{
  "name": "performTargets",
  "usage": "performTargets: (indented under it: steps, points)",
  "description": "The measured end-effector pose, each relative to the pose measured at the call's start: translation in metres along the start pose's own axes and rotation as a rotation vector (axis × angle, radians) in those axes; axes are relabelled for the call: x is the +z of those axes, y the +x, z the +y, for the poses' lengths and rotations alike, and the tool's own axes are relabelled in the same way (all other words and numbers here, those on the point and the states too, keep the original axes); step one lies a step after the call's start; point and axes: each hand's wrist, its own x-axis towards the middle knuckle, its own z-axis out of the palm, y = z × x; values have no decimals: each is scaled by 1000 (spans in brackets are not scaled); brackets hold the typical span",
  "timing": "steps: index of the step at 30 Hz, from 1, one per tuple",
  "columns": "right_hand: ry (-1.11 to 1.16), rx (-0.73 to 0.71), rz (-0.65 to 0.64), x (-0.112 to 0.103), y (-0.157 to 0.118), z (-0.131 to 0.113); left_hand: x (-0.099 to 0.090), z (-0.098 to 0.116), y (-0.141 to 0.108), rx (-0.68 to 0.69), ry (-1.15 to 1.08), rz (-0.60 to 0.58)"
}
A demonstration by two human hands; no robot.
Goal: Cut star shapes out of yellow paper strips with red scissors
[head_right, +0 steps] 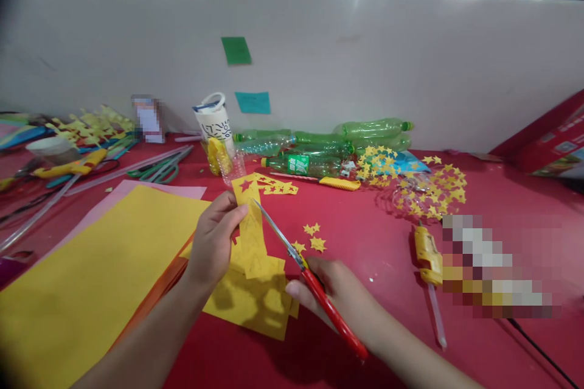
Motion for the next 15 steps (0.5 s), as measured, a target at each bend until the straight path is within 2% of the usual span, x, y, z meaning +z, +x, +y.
performTargets:
  steps: [4, 12, 15]
  points:
    - [33, 1, -16, 1, -2, -2, 2, 1, -2, 16, 20, -28]
    - [46, 0, -33, 0, -2, -6, 1, 4, -3, 90, 180, 14]
    - [52, 48, -25, 0, -2, -7, 2, 4, -3, 94, 185, 25]
